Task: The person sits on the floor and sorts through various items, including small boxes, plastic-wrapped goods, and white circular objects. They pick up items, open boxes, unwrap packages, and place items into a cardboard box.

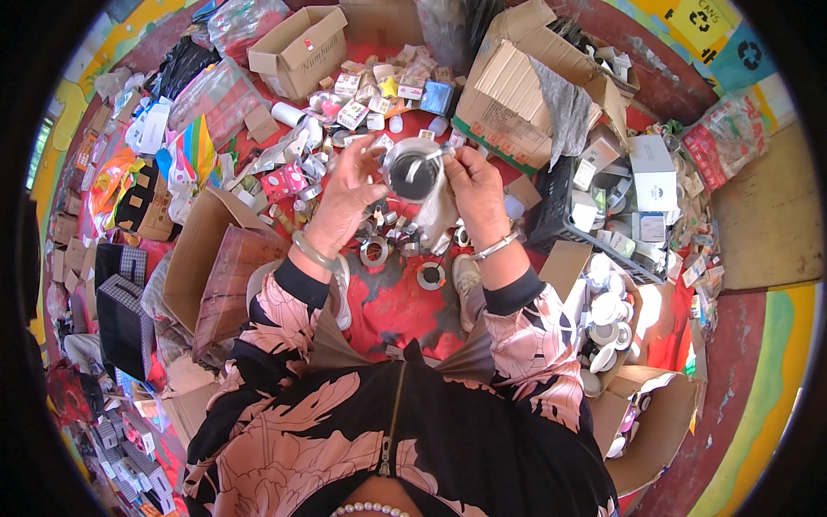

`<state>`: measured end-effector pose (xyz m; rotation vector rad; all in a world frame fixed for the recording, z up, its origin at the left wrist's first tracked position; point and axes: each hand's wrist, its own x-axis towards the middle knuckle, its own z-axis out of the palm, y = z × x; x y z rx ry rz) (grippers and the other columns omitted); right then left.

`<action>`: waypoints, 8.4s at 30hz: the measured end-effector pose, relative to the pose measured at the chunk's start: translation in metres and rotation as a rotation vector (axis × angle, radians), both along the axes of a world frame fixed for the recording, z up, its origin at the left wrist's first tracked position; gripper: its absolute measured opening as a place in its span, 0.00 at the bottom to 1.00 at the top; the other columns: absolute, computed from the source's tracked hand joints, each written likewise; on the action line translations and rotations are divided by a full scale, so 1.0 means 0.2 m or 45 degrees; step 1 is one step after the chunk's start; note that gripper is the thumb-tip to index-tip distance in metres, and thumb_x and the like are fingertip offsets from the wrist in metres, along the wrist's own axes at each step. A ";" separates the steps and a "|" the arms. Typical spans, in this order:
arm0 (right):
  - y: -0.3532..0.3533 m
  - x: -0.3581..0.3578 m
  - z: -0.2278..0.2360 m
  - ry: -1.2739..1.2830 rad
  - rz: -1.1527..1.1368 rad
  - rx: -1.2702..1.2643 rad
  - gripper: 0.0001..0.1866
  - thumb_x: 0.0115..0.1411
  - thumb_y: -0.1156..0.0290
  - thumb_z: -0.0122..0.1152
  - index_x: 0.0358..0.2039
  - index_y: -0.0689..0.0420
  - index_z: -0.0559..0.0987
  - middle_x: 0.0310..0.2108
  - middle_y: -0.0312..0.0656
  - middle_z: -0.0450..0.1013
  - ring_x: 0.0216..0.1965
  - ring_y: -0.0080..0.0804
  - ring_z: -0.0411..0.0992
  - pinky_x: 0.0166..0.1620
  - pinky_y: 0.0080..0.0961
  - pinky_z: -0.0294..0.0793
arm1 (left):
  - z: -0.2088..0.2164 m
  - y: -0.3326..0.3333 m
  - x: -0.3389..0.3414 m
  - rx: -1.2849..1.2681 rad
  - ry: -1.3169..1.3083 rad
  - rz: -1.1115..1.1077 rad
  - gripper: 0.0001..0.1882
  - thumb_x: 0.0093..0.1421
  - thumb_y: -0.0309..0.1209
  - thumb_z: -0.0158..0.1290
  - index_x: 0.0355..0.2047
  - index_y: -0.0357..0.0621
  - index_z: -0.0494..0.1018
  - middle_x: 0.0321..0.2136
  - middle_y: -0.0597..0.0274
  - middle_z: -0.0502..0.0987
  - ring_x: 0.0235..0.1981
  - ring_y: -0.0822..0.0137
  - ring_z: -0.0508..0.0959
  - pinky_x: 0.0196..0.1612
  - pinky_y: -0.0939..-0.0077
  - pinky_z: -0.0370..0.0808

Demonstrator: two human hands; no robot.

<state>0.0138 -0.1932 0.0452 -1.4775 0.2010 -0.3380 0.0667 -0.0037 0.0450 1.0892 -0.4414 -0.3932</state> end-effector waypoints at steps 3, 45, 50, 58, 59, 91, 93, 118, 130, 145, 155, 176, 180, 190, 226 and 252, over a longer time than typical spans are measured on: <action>0.09 0.01 -0.02 -0.119 -0.110 0.099 0.05 0.61 0.72 0.52 0.31 0.58 0.74 0.21 0.26 0.66 0.23 0.12 0.60 0.25 0.13 0.62 | -0.02 -0.06 -0.06 -0.236 0.303 -0.250 0.43 0.43 0.44 0.64 0.54 0.36 0.57 0.46 0.61 0.67 0.48 0.67 0.68 0.52 0.69 0.65; 0.00 -0.09 0.14 -0.022 0.352 -0.598 0.06 0.53 0.76 0.59 0.31 0.63 0.75 0.21 0.39 0.70 0.24 0.20 0.66 0.29 0.21 0.68 | 0.10 0.07 -0.06 0.248 -0.159 -0.361 0.35 0.41 0.21 0.65 0.49 0.36 0.61 0.42 0.63 0.70 0.44 0.73 0.71 0.48 0.76 0.69; 0.01 -0.11 0.14 -0.049 0.456 -0.723 0.08 0.53 0.74 0.59 0.33 0.62 0.76 0.23 0.42 0.73 0.25 0.24 0.70 0.30 0.24 0.70 | 0.09 0.01 -0.10 0.518 -0.361 -0.496 0.34 0.39 0.31 0.68 0.45 0.36 0.62 0.39 0.64 0.70 0.40 0.76 0.69 0.43 0.78 0.68; 0.02 -0.06 0.06 -0.078 -0.023 -0.078 0.06 0.56 0.74 0.59 0.32 0.63 0.77 0.23 0.31 0.72 0.25 0.15 0.65 0.28 0.15 0.66 | 0.05 0.00 -0.06 -0.086 0.148 -0.287 0.34 0.42 0.22 0.63 0.50 0.37 0.60 0.43 0.58 0.70 0.44 0.69 0.72 0.48 0.72 0.70; 0.03 -0.04 0.03 -0.192 -0.055 0.019 0.05 0.57 0.73 0.58 0.31 0.61 0.77 0.24 0.25 0.70 0.26 0.11 0.62 0.28 0.11 0.63 | 0.06 -0.02 -0.06 -0.151 0.149 -0.375 0.31 0.44 0.22 0.61 0.49 0.39 0.61 0.43 0.60 0.70 0.42 0.69 0.73 0.47 0.73 0.70; -0.06 -0.06 0.15 0.039 0.256 -0.578 0.10 0.49 0.76 0.63 0.34 0.56 0.78 0.25 0.34 0.72 0.28 0.18 0.68 0.33 0.16 0.67 | -0.03 0.03 -0.05 0.644 -0.343 -0.165 0.28 0.44 0.26 0.63 0.45 0.36 0.65 0.35 0.65 0.72 0.34 0.75 0.73 0.38 0.79 0.73; -0.08 -0.07 0.15 0.147 0.256 -0.500 0.12 0.48 0.75 0.65 0.35 0.56 0.78 0.22 0.34 0.71 0.26 0.18 0.68 0.30 0.16 0.66 | 0.02 0.03 -0.08 0.709 -0.467 -0.158 0.29 0.43 0.28 0.64 0.45 0.36 0.65 0.33 0.63 0.73 0.34 0.72 0.74 0.38 0.77 0.72; -0.05 -0.09 0.23 0.220 0.219 -0.208 0.08 0.51 0.74 0.64 0.31 0.64 0.78 0.25 0.32 0.72 0.25 0.15 0.68 0.28 0.14 0.67 | -0.02 0.06 -0.04 0.284 -0.107 -0.430 0.32 0.45 0.20 0.61 0.51 0.36 0.61 0.43 0.63 0.70 0.44 0.73 0.71 0.50 0.75 0.68; 0.06 -0.07 0.14 -0.584 -0.284 -0.647 0.10 0.56 0.71 0.58 0.37 0.61 0.77 0.35 0.41 0.74 0.38 0.31 0.72 0.41 0.27 0.71 | 0.02 0.04 -0.06 -0.127 0.218 -0.232 0.29 0.46 0.20 0.59 0.50 0.36 0.62 0.41 0.62 0.72 0.42 0.71 0.73 0.45 0.77 0.71; 0.05 -0.06 0.20 -0.505 -0.421 -0.790 0.17 0.48 0.85 0.56 0.40 0.61 0.76 0.43 0.44 0.73 0.42 0.39 0.72 0.45 0.28 0.71 | 0.03 0.04 -0.04 -0.338 0.240 -0.085 0.21 0.52 0.21 0.54 0.47 0.36 0.64 0.42 0.57 0.73 0.42 0.64 0.76 0.47 0.69 0.74; 0.24 -0.04 0.14 -0.606 0.099 -1.585 0.21 0.48 0.77 0.54 0.46 0.57 0.74 0.52 0.43 0.67 0.55 0.40 0.63 0.51 0.38 0.63 | -0.05 -0.01 -0.08 -0.459 0.502 -0.014 0.15 0.62 0.34 0.46 0.46 0.39 0.66 0.39 0.61 0.72 0.39 0.66 0.74 0.45 0.66 0.72; 0.04 -0.05 0.23 -0.562 -0.156 -0.667 0.18 0.56 0.84 0.49 0.49 0.60 0.73 0.50 0.47 0.67 0.49 0.34 0.67 0.49 0.24 0.69 | 0.02 -0.02 -0.05 -0.578 0.442 -0.006 0.23 0.64 0.43 0.42 0.49 0.36 0.63 0.45 0.55 0.72 0.46 0.61 0.74 0.49 0.63 0.73; 0.11 -0.01 0.14 -0.713 -0.009 -1.110 0.24 0.51 0.85 0.51 0.51 0.58 0.71 0.50 0.48 0.67 0.50 0.42 0.67 0.52 0.29 0.67 | -0.01 -0.05 -0.09 -0.612 0.501 -0.131 0.23 0.61 0.43 0.47 0.50 0.37 0.63 0.45 0.56 0.71 0.47 0.62 0.73 0.50 0.62 0.72; 0.12 -0.04 0.15 -0.596 0.314 -0.984 0.21 0.43 0.85 0.54 0.41 0.58 0.77 0.37 0.45 0.75 0.36 0.36 0.74 0.42 0.27 0.71 | -0.01 0.00 -0.03 -0.683 0.613 -0.017 0.21 0.61 0.43 0.47 0.48 0.42 0.65 0.46 0.58 0.72 0.47 0.63 0.73 0.48 0.63 0.73; -0.01 -0.01 0.16 -0.248 -0.382 -0.702 0.11 0.51 0.80 0.56 0.36 0.62 0.78 0.34 0.43 0.72 0.34 0.27 0.72 0.37 0.19 0.71 | -0.02 0.01 0.00 -0.680 0.647 0.009 0.19 0.56 0.30 0.52 0.47 0.38 0.65 0.42 0.54 0.73 0.45 0.59 0.74 0.45 0.61 0.74; 0.35 -0.07 0.06 -0.329 -0.052 -0.985 0.11 0.45 0.84 0.56 0.31 0.61 0.78 0.30 0.47 0.71 0.30 0.43 0.72 0.33 0.31 0.72 | 0.04 -0.01 -0.02 -0.686 0.291 0.061 0.27 0.52 0.27 0.56 0.52 0.41 0.60 0.44 0.58 0.71 0.47 0.62 0.71 0.52 0.63 0.67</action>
